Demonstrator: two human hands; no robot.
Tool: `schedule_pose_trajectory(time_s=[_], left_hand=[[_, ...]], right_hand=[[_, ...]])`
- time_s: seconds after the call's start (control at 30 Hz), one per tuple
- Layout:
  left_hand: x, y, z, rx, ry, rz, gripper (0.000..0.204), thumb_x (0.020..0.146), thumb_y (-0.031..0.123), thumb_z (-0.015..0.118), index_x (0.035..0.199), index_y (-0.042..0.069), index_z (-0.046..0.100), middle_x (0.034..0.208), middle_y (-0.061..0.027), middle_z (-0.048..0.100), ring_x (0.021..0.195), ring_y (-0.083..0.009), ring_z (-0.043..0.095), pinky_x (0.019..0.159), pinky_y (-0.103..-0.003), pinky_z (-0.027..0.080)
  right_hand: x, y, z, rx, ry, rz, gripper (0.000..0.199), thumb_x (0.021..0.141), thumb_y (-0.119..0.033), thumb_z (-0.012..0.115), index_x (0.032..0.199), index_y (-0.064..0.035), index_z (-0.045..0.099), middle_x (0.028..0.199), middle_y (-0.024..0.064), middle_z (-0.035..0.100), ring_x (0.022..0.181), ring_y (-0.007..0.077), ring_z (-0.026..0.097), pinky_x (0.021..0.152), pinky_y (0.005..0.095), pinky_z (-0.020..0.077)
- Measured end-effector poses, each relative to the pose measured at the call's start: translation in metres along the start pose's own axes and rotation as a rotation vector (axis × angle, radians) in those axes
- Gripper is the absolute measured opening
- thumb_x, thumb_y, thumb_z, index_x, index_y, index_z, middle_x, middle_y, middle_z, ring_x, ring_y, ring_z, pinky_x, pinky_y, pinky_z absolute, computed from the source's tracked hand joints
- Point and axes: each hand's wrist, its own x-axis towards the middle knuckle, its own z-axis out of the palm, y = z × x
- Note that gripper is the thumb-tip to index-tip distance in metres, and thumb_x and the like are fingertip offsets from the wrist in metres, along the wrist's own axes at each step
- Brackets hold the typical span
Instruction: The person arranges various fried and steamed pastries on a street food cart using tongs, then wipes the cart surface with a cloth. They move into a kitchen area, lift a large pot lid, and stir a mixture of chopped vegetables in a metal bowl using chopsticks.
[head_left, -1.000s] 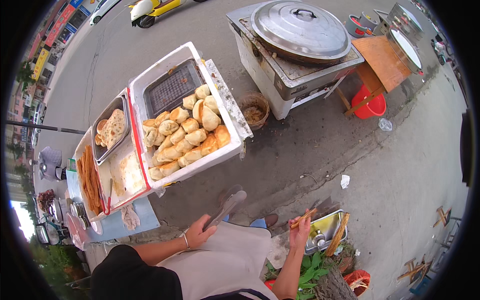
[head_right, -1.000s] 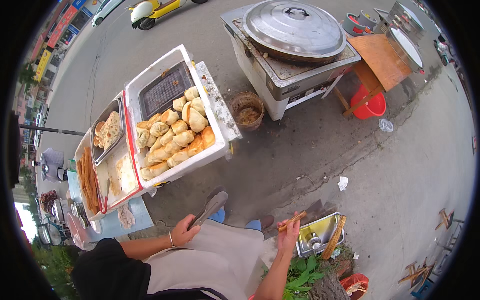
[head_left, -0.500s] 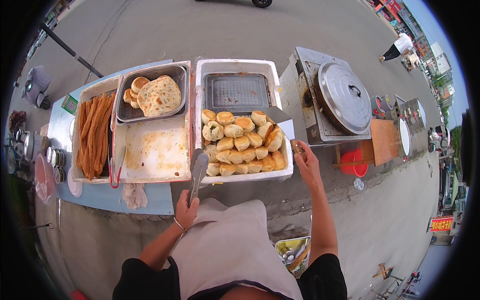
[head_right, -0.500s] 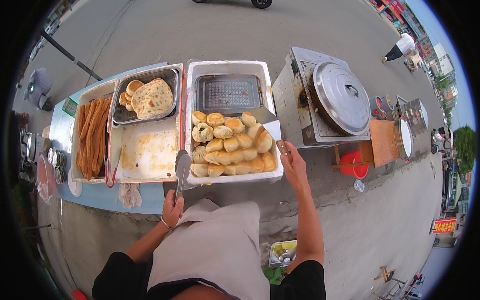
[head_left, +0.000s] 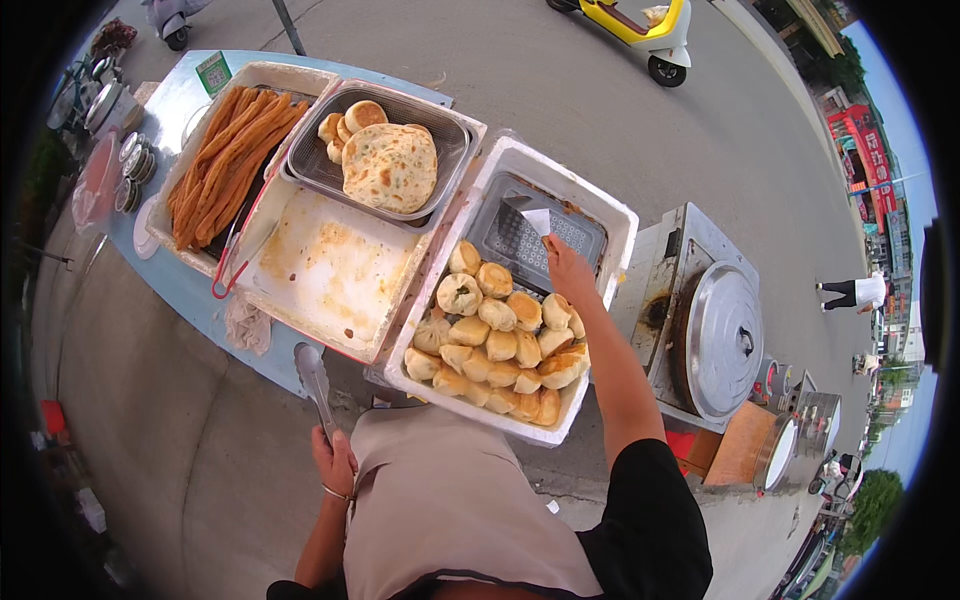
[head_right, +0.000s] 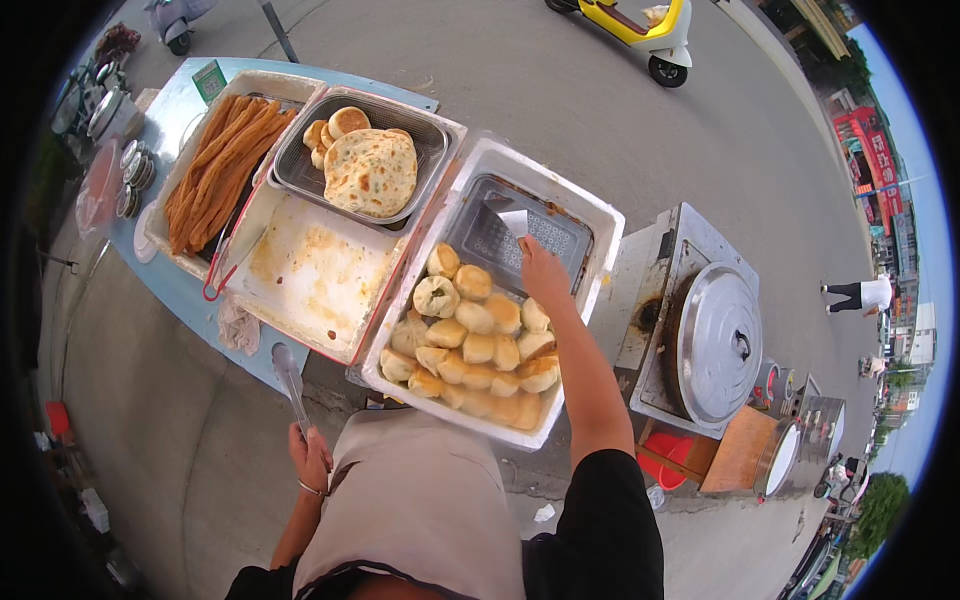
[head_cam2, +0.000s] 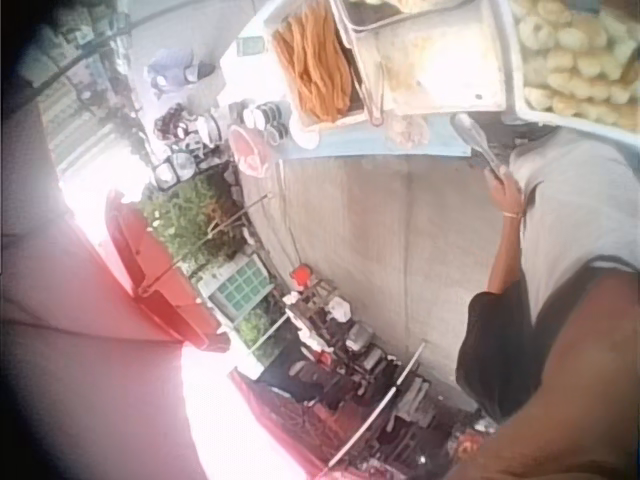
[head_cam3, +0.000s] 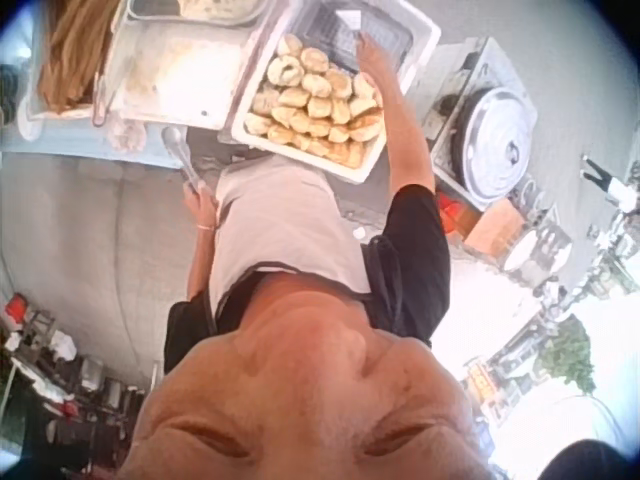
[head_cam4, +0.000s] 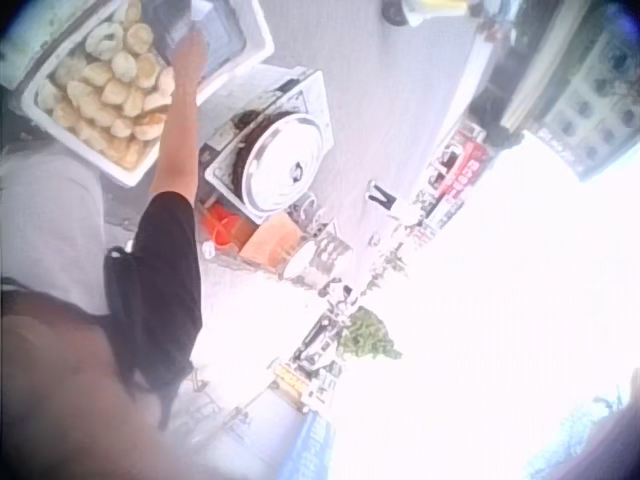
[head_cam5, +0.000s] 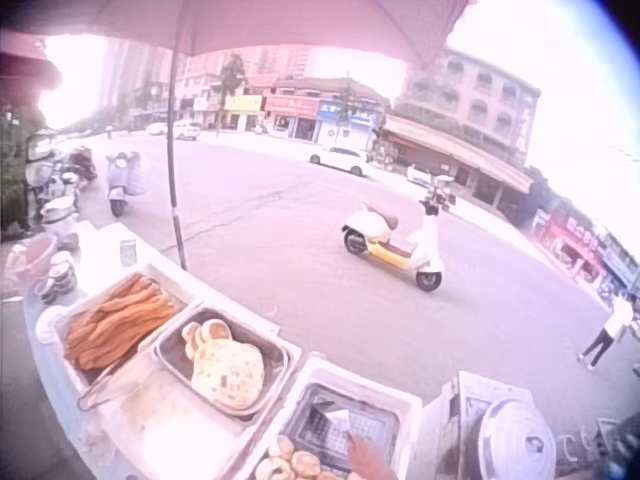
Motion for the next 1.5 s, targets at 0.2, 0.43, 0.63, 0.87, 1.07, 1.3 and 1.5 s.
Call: schedule_pose_trajectory(time_s=[0.2,0.43,0.63,0.87,1.07,1.3,1.5], left_hand=[[-0.021,-0.008,0.024,-0.100,0.011,-0.080,0.018,0.094,0.021,0.048,0.089,0.006,0.039,0.056,0.0032,0.040,0.038,-0.0025,0.034,0.033,-0.019,0.028],[0.005,-0.024,0.022,-0.156,0.057,-0.082,0.014,0.094,0.018,0.046,0.091,0.005,0.039,0.057,0.0040,0.039,0.039,-0.0016,0.034,0.034,-0.018,0.028],[0.012,-0.020,0.011,-0.093,-0.025,-0.094,0.016,0.093,0.019,0.047,0.091,0.005,0.039,0.057,0.0041,0.039,0.039,-0.0014,0.035,0.034,-0.018,0.029],[0.023,-0.034,0.000,-0.135,0.002,-0.110,0.017,0.093,0.019,0.048,0.091,0.005,0.040,0.056,0.0036,0.040,0.039,-0.0017,0.035,0.034,-0.018,0.028],[0.021,-0.028,0.002,-0.133,-0.016,-0.130,0.017,0.093,0.020,0.047,0.092,0.005,0.040,0.056,0.0031,0.040,0.038,-0.0023,0.035,0.033,-0.019,0.028],[0.019,-0.024,-0.003,-0.111,0.028,-0.084,0.018,0.094,0.022,0.046,0.090,0.005,0.040,0.054,0.0024,0.040,0.037,-0.0036,0.036,0.034,-0.019,0.030],[0.021,-0.027,0.001,-0.111,0.015,-0.060,0.019,0.095,0.022,0.044,0.087,0.007,0.039,0.053,0.0021,0.039,0.035,-0.0046,0.034,0.032,-0.020,0.029]], right_hand=[[0.024,0.020,-0.029,0.159,0.077,-0.148,0.038,0.088,-0.022,0.042,0.123,-0.0084,0.051,0.107,0.0222,0.060,0.099,0.0388,0.056,0.085,0.0429,0.0444],[-0.110,0.051,-0.038,0.027,-0.117,0.055,0.041,0.089,-0.022,0.044,0.127,-0.0062,0.049,0.108,0.0234,0.059,0.100,0.0392,0.056,0.085,0.0419,0.0439],[0.040,0.047,-0.024,0.116,0.165,-0.083,0.040,0.088,-0.020,0.042,0.122,-0.0020,0.051,0.101,0.0267,0.059,0.099,0.0408,0.055,0.086,0.0428,0.0434],[-0.100,0.058,-0.060,0.061,-0.059,0.139,0.041,0.087,-0.020,0.044,0.121,0.0003,0.051,0.105,0.0253,0.059,0.101,0.0390,0.055,0.085,0.0398,0.0434],[-0.038,0.085,-0.020,0.087,0.118,0.026,0.043,0.087,-0.021,0.046,0.124,-0.0007,0.050,0.101,0.0208,0.062,0.093,0.0326,0.060,0.081,0.0352,0.0450],[-0.012,0.092,-0.041,0.602,0.103,0.435,0.041,0.086,-0.019,0.048,0.125,-0.0059,0.052,0.071,0.0047,0.053,0.058,0.0164,0.049,0.051,0.0298,0.0399],[-0.053,0.106,-0.016,0.071,0.148,0.050,0.041,0.086,-0.021,0.046,0.122,-0.0034,0.053,0.107,0.0280,0.058,0.100,0.0429,0.054,0.087,0.0447,0.0427]])
